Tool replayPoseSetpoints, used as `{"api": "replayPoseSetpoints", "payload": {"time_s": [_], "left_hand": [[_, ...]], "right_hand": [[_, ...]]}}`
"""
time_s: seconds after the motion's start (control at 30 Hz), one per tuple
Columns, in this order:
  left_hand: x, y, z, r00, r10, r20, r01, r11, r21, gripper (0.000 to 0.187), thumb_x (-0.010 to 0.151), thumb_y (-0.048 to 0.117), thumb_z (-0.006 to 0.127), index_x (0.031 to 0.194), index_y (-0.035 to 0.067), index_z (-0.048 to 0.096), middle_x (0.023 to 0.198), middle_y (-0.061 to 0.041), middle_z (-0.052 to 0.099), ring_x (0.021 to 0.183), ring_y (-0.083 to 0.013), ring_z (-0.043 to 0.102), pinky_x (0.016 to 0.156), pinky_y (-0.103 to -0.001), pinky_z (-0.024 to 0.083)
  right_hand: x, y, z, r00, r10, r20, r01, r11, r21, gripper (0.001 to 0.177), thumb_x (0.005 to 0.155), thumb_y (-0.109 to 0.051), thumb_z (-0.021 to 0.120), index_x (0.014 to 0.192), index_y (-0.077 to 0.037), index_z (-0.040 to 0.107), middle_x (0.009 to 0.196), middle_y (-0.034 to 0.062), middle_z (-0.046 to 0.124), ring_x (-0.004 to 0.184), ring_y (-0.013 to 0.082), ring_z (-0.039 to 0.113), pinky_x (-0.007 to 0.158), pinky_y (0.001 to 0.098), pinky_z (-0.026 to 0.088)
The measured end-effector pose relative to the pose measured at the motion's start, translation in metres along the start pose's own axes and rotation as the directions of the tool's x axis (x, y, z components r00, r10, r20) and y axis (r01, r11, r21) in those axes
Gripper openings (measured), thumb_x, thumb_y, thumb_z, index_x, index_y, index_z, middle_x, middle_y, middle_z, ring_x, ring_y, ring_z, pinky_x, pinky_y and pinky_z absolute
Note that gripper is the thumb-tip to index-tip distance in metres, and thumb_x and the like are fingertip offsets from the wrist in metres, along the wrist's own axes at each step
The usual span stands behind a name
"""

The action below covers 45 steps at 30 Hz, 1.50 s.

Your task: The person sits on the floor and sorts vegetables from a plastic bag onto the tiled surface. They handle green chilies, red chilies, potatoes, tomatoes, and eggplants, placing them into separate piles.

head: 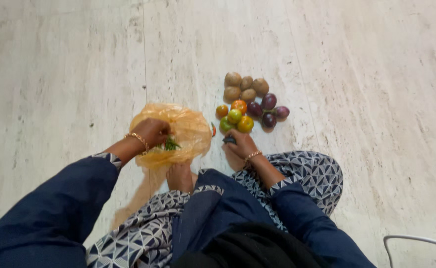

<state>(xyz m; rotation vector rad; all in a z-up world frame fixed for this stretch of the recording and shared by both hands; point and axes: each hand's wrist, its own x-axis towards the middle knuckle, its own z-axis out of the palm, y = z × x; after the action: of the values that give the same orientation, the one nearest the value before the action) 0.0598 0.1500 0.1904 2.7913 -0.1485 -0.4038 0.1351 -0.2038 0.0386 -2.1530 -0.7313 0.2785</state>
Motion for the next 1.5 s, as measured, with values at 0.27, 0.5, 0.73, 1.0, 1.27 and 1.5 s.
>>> {"api": "replayPoseSetpoints", "payload": {"time_s": [0.27,0.5,0.73,1.0,1.27,1.5], "left_hand": [[-0.079,0.104,0.011,0.977,-0.205,0.059,0.115,0.273,-0.955,0.026,0.090,-0.003,0.068,0.116,-0.001,0.073,0.087,-0.007,0.077,0.071,-0.0105,0.072,0.064,-0.025,0.061],[-0.095,0.120,0.053,0.921,-0.270,0.282,0.298,0.020,-0.954,0.025,0.090,0.003,0.072,0.114,-0.003,0.074,0.084,-0.004,0.075,0.063,-0.0077,0.065,0.056,-0.023,0.054],[-0.101,0.133,0.067,0.914,-0.222,0.340,0.380,0.179,-0.907,0.023,0.090,0.006,0.072,0.110,-0.002,0.077,0.080,-0.006,0.074,0.058,-0.0088,0.064,0.050,-0.023,0.053],[-0.106,0.125,0.076,0.887,-0.289,0.361,0.378,0.003,-0.926,0.013,0.090,0.006,0.073,0.099,-0.004,0.076,0.071,-0.007,0.070,0.052,-0.0094,0.061,0.045,-0.023,0.049],[-0.094,0.121,0.080,0.864,-0.373,0.337,0.388,0.068,-0.919,0.011,0.087,0.004,0.073,0.078,-0.002,0.071,0.060,-0.008,0.068,0.043,-0.0114,0.058,0.039,-0.025,0.041],[-0.070,0.116,0.107,0.914,-0.344,0.216,0.270,0.119,-0.955,0.012,0.088,0.011,0.076,0.085,0.000,0.076,0.066,-0.003,0.069,0.051,-0.0082,0.059,0.046,-0.023,0.045]], "right_hand": [[-0.003,-0.039,-0.012,0.987,0.153,0.056,-0.162,0.894,0.417,0.020,0.088,-0.007,0.074,0.108,-0.006,0.072,0.088,0.0043,0.073,0.070,0.0103,0.069,0.058,0.0261,0.055],[-0.016,-0.064,0.003,0.977,0.034,0.213,-0.113,0.920,0.375,0.023,0.088,-0.011,0.074,0.111,-0.007,0.070,0.086,0.0060,0.075,0.070,0.0139,0.071,0.060,0.0296,0.056],[-0.007,-0.026,0.005,0.995,-0.038,0.092,0.053,0.986,-0.161,0.033,0.084,-0.015,0.073,0.117,-0.015,0.071,0.099,0.0152,0.074,0.092,0.0361,0.070,0.077,0.0455,0.055],[-0.020,-0.088,-0.006,0.989,-0.063,0.134,0.019,0.950,0.311,0.032,0.087,-0.008,0.072,0.119,-0.009,0.067,0.095,0.0085,0.077,0.077,0.0177,0.074,0.071,0.0300,0.058],[-0.056,-0.184,-0.029,0.840,-0.542,-0.010,0.470,0.720,0.510,0.027,0.093,-0.002,0.070,0.120,-0.004,0.067,0.114,0.0171,0.069,0.104,0.0267,0.069,0.090,0.0350,0.054],[-0.055,-0.163,-0.032,0.973,-0.230,0.030,0.203,0.907,0.369,0.019,0.085,-0.005,0.077,0.104,-0.006,0.076,0.091,0.0082,0.073,0.078,0.0202,0.072,0.071,0.0299,0.057]]}}
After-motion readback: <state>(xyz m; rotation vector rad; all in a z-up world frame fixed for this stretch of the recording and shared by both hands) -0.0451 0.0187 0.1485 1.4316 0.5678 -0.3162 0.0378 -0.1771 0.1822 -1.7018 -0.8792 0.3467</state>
